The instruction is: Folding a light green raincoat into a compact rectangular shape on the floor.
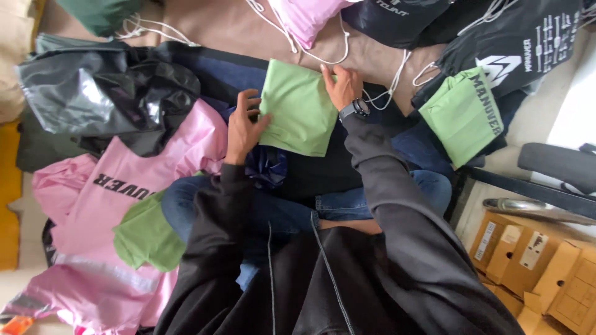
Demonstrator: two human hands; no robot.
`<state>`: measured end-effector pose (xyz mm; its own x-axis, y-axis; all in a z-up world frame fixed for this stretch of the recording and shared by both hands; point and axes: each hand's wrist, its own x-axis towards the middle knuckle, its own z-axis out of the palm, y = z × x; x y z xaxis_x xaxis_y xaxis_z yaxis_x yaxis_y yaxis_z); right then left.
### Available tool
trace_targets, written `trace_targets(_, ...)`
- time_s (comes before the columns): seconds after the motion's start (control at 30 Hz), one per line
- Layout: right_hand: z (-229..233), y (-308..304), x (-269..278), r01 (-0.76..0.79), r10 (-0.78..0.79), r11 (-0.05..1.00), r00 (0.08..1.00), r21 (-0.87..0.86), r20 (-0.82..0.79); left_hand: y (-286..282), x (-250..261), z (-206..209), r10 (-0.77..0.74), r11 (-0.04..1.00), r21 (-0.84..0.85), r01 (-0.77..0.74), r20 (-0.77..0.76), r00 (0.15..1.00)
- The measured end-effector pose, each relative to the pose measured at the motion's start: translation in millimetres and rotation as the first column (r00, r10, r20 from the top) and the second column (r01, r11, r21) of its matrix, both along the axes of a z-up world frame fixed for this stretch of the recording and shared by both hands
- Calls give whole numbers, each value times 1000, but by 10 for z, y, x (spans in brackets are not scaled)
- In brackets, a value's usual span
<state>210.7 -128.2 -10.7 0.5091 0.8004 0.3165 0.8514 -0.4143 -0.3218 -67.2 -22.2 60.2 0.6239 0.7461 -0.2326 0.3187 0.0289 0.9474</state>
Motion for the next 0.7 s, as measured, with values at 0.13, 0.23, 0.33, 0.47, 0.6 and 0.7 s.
trace_targets(0.13, 399, 83, -249, -79, 75, 994, 996, 82, 54, -134, -266, 365, 33, 953, 303, -23, -27, 999)
trace_targets(0.23, 737, -3, -595, -228, 252, 955, 961, 187, -115, -113, -377, 324, -99, 915, 377, 143, -133, 986)
trace_targets(0.33, 1061, -224, -1000, -328, 378, 917, 895, 226, -236, -103, -397, 140, -124, 877, 430, 214, -227, 966)
trace_targets(0.47, 607, -586, -1185, -405, 410, 912, 897, 64, -163, -183, -267, -87, -105, 824, 506, 257, -309, 945)
trace_targets(0.6, 280, -636, -1196, -393, 338, 900, 901, -187, -271, -153, -221, -118, -148, 814, 473, 337, -393, 908)
trace_targets(0.7, 163, -619, -1162, -386, 298, 882, 900, -269, -317, -218, -235, -6, -67, 768, 600, 227, -277, 958)
